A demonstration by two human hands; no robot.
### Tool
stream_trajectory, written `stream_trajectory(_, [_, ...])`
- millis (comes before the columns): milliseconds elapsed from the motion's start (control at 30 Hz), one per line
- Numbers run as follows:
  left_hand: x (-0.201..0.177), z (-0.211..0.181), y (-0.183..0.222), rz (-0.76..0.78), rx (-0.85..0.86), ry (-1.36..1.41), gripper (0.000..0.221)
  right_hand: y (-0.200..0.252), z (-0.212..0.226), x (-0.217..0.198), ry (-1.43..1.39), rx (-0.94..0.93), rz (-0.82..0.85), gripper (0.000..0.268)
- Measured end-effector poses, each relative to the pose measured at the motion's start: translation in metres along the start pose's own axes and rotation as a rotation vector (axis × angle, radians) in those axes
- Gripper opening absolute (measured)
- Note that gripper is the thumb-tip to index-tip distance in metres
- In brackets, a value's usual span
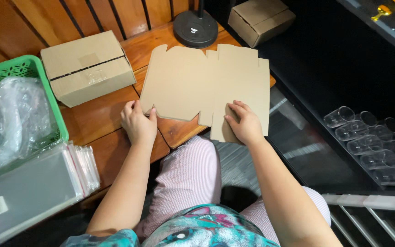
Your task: The person picks up cardboard sheets one at a time and unfolds them before placing them on a shelf.
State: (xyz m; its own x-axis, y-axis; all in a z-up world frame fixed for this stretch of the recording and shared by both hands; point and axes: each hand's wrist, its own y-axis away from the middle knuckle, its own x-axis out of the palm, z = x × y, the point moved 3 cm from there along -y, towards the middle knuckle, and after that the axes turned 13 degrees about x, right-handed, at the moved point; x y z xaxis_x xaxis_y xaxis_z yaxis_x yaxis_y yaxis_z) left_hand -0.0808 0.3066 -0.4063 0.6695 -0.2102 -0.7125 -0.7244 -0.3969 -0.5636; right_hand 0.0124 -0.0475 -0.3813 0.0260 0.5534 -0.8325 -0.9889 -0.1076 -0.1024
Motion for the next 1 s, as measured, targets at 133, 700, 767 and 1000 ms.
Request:
stream_trajectory(133, [-0.004,0.001,-0.001,0.041,-0.028,-0.004,0.052,0.003,0.007,-0.006,-0.004,0.019,0.019,0.044])
stream_trajectory(700, [-0.024,0.000,-0.015,0.052,0.061,-0.004,0.049,-0.001,0.004,-0.006,0.016,0.069,0.053,0.046])
stream_trajectory(767, [-0.022,0.001,-0.014,0.036,0.065,0.014,0.049,0.000,0.006,-0.007,0.012,0.073,0.059,0.046])
stream_trajectory(1000, [-0.024,-0.003,-0.016,-0.007,0.045,0.127,0.043,0.001,0.009,-0.009,-0.001,0.092,0.076,0.045])
